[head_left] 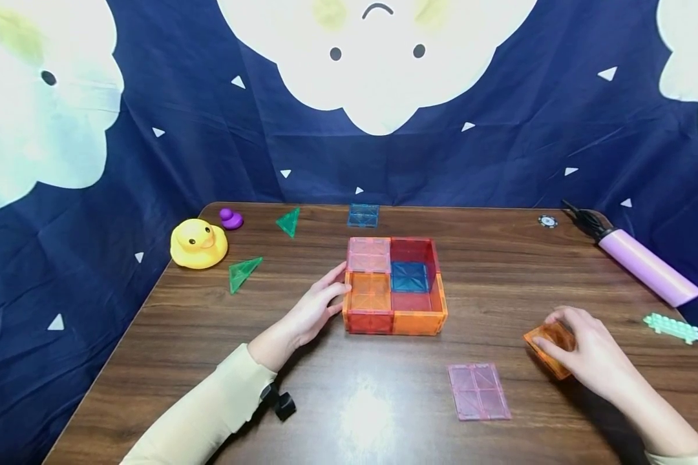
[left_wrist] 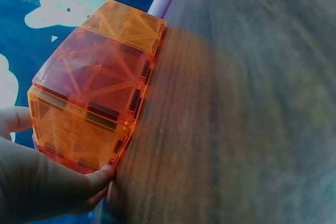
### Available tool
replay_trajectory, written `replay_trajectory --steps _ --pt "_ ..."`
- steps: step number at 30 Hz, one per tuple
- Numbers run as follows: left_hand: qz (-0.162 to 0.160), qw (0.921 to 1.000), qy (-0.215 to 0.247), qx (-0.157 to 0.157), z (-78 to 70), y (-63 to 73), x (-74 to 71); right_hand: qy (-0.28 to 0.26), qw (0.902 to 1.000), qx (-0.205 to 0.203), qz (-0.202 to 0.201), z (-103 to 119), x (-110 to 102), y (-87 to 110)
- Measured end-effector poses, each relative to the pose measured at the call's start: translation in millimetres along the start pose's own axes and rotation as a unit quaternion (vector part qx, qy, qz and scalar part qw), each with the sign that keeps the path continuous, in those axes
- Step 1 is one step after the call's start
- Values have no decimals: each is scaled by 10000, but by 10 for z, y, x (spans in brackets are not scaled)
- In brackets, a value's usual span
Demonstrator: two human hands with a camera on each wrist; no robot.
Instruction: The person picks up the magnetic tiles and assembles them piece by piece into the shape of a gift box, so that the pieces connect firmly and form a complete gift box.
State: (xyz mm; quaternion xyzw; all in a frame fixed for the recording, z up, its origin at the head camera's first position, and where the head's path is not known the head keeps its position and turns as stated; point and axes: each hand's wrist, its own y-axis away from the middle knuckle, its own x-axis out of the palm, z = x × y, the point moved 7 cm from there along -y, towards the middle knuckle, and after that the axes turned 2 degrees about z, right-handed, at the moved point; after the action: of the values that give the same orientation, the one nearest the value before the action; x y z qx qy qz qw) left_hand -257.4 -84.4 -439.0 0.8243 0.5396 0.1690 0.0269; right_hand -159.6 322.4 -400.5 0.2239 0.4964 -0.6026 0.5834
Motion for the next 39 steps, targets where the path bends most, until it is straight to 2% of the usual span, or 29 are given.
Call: replay_trajectory --steps 4,10,13,18,23,29,32,39 --pt "-1 10000 -32 -2 -5 5 -2 252 9988 354 214 -98 80 113" --pt "10 10000 -7 12 -8 7 10 505 9961 693 229 -130 134 182" --pt "0 10000 3 14 -6 9 8 556 9964 605 219 -117 119 147" --pt "-1 10000 13 15 -1 9 10 464 9987 194 94 -75 104 41" --pt "-7 10000 25 59 -3 4 9 -15 9990 -444 22 50 90 -198" --pt "19 10000 20 46 -4 0 -1 -817 9897 -1169 120 328 92 -620" --pt "13 10000 12 59 -4 0 -2 -1078 9839 -1403 257 493 116 -861" --pt "-8 10000 31 64 6 6 -4 -1273 9719 -1831 750 842 299 -1385"
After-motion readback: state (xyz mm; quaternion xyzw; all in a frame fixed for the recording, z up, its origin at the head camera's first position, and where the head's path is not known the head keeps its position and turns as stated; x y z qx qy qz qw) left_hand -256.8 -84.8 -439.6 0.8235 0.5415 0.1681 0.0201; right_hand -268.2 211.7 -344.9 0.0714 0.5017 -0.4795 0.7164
